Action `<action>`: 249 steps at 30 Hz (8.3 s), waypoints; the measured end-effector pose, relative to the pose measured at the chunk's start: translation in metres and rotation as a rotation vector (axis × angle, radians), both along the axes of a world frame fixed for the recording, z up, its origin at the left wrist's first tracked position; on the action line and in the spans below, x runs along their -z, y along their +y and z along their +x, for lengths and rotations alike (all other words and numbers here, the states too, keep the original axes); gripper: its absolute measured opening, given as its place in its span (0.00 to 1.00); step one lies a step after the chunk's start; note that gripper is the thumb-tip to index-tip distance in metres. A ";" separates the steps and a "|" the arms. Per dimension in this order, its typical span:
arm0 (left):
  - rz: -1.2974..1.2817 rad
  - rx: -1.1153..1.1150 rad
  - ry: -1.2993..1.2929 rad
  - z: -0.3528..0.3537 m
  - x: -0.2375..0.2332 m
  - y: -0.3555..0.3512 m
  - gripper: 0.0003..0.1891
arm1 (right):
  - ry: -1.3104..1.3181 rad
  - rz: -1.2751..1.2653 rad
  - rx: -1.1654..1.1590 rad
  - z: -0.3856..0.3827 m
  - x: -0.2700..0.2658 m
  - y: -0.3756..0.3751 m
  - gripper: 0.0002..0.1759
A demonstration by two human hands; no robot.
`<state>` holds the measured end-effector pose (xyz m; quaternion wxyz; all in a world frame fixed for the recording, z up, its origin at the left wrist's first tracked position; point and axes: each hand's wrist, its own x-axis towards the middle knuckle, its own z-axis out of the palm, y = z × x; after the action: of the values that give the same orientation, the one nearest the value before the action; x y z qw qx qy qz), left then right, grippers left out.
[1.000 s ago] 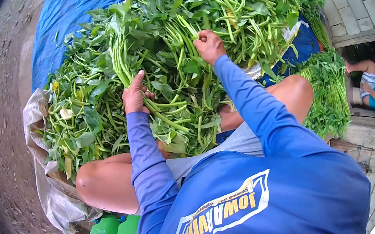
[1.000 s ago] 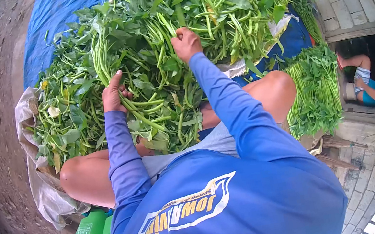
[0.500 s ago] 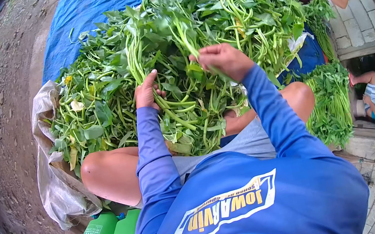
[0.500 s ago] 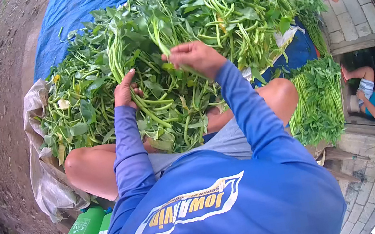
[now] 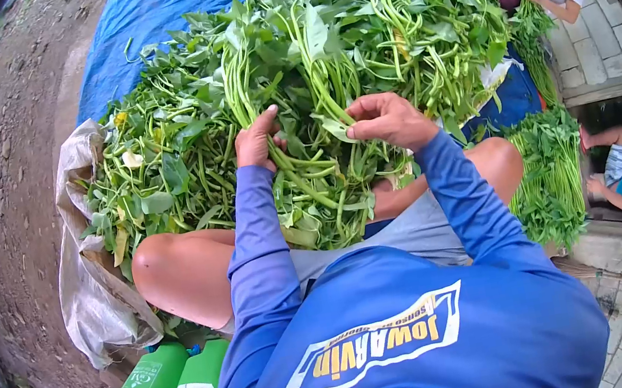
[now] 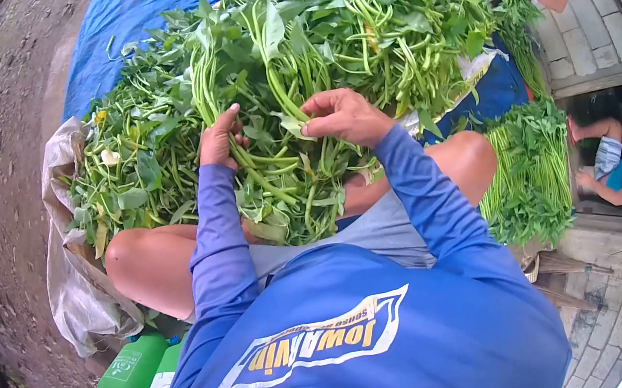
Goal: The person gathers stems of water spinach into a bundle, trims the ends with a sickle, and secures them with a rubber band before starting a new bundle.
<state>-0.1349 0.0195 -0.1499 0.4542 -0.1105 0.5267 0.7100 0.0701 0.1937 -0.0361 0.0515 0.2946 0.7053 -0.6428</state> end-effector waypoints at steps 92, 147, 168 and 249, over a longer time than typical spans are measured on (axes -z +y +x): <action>0.114 -0.122 0.110 -0.014 -0.020 -0.005 0.14 | -0.545 0.558 -1.118 0.052 0.126 -0.111 0.21; 0.115 0.236 0.104 0.020 -0.052 -0.030 0.12 | 0.475 0.590 -0.015 -0.108 0.008 -0.044 0.10; -0.115 -0.510 0.305 -0.042 -0.077 -0.064 0.13 | 0.005 0.305 0.079 -0.155 0.138 0.032 0.27; 0.040 0.121 -0.044 0.053 0.017 -0.013 0.15 | 0.208 -0.352 0.632 -0.144 0.104 0.000 0.11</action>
<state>-0.0815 0.0063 -0.1664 0.5100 -0.0846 0.5080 0.6889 -0.0737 0.1939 -0.1405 -0.1716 0.4175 0.4595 -0.7649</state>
